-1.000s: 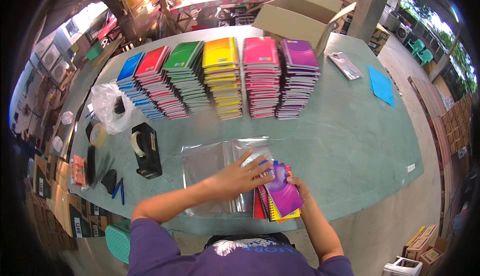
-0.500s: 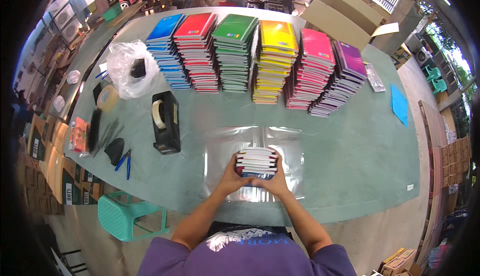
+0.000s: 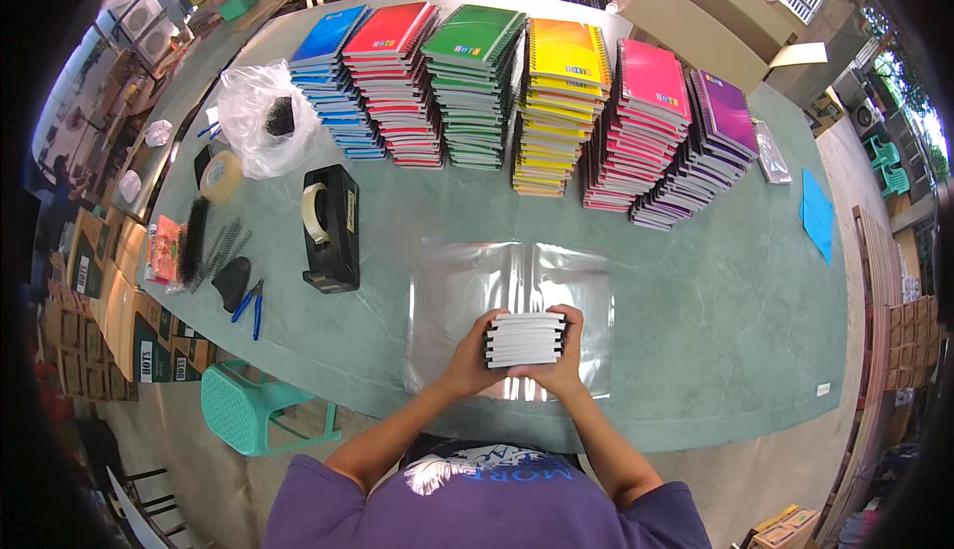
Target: The person picks up several colorful notebooks, places them into a plastic bag, folds the edge, and seals it with tape from a dispenser.
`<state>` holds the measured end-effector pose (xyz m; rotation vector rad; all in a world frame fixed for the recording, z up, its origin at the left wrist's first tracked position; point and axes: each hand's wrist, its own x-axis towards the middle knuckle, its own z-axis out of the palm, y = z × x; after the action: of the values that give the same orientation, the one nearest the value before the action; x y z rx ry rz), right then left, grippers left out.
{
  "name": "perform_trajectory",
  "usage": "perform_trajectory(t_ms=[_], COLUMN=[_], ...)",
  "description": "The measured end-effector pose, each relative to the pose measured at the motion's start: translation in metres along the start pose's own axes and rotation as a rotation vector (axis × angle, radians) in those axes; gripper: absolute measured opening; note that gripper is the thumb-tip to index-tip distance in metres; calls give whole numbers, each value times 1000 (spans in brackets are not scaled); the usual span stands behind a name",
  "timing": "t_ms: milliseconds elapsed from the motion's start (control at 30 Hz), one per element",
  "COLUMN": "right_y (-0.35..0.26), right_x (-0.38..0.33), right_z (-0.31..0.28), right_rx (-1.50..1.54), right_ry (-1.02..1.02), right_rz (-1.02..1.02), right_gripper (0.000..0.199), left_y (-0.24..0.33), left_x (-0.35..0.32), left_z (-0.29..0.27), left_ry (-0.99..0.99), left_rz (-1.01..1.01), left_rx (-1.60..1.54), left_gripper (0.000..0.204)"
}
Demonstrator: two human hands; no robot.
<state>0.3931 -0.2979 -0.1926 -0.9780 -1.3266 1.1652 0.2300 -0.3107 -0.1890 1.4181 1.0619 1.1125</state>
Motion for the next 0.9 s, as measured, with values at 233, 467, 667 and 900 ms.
perform_trajectory(t_ms=[233, 467, 667, 900], right_y=[11, 54, -15, -12], right_x=[-23, -50, -28, -24], right_z=[-17, -10, -14, -5], right_rx=[-66, -191, -54, -60], right_ry=[-94, -46, -164, -120], right_rz=[-17, 49, 137, -68], right_gripper=[85, 72, 117, 92], left_y=[-22, -39, -22, -6], left_x=[-10, -10, -8, -19], left_z=[-1, -23, -21, -10], left_ry=[-107, -304, -256, -154], left_rz=[-47, -129, -7, -29], left_rx=[203, 187, 346, 279], left_gripper=[71, 79, 89, 86])
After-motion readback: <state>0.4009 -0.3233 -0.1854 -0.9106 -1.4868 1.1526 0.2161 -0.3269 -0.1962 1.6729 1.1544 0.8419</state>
